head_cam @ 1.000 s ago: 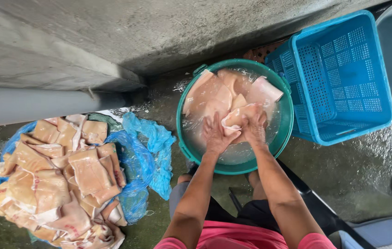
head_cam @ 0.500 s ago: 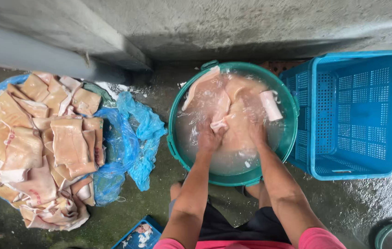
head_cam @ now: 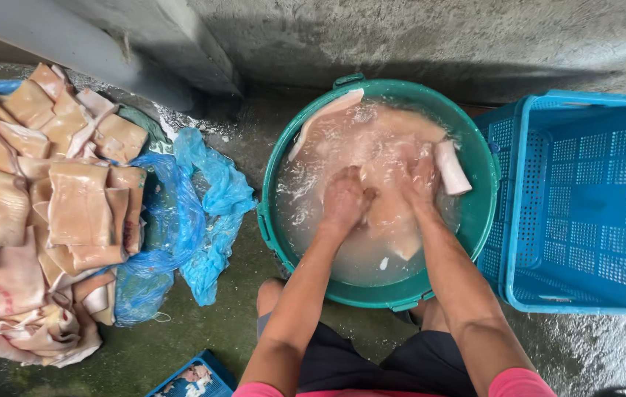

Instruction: The person picks up folded, light-colored animal skins from a large pile on a blue tarp and washes them in a green bucket of water. They repeatedly submerge, agitate, and rinse the skins by hand, then place the wet skins into a blue plastic basket.

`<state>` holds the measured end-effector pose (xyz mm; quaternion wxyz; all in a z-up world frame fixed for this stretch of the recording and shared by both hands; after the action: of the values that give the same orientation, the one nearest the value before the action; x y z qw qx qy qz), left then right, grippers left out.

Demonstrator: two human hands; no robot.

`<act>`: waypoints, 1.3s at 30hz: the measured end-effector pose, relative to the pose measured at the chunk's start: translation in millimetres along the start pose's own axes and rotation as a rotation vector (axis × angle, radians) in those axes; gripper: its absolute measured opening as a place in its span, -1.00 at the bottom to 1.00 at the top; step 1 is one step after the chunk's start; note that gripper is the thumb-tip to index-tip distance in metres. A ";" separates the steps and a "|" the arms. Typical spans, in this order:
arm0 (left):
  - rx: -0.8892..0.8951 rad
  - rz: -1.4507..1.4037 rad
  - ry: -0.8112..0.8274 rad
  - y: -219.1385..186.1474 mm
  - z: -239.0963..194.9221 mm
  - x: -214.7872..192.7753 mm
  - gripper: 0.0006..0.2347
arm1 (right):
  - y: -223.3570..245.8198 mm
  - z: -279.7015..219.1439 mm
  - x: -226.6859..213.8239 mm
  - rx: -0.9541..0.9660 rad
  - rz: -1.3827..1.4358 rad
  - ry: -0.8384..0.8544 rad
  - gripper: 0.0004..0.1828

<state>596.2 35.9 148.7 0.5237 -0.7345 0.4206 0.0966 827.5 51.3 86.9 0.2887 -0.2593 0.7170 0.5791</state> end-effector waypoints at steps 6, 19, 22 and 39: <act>0.052 -0.690 0.130 56.3 26.1 17.6 -0.53 | 92.7 -7.4 11.8 -0.484 -0.176 0.001 -0.41; -0.071 -1.568 -0.134 56.8 13.3 24.7 -0.57 | 129.2 -45.3 44.3 -0.459 -0.409 0.801 0.29; -0.003 -1.394 -0.164 48.6 15.8 22.6 -0.53 | 129.1 -33.5 31.6 -0.575 -0.307 0.844 0.16; 0.355 -1.431 0.051 -2.6 17.3 28.4 -0.07 | 79.3 12.1 8.5 -0.388 -0.057 0.818 -0.65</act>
<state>621.0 36.3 126.5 0.5597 -0.7354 -0.1398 -0.3554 767.0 78.3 132.9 -0.0562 -0.5359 0.6429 0.5443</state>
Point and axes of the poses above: each hand's wrist, its own z-axis towards the middle knuckle, its own x-axis out of the palm, y = z × x, the point moved 10 cm from there along z, towards the middle knuckle, and after that the axes turned 14 degrees about y, right-handed, at the moved point
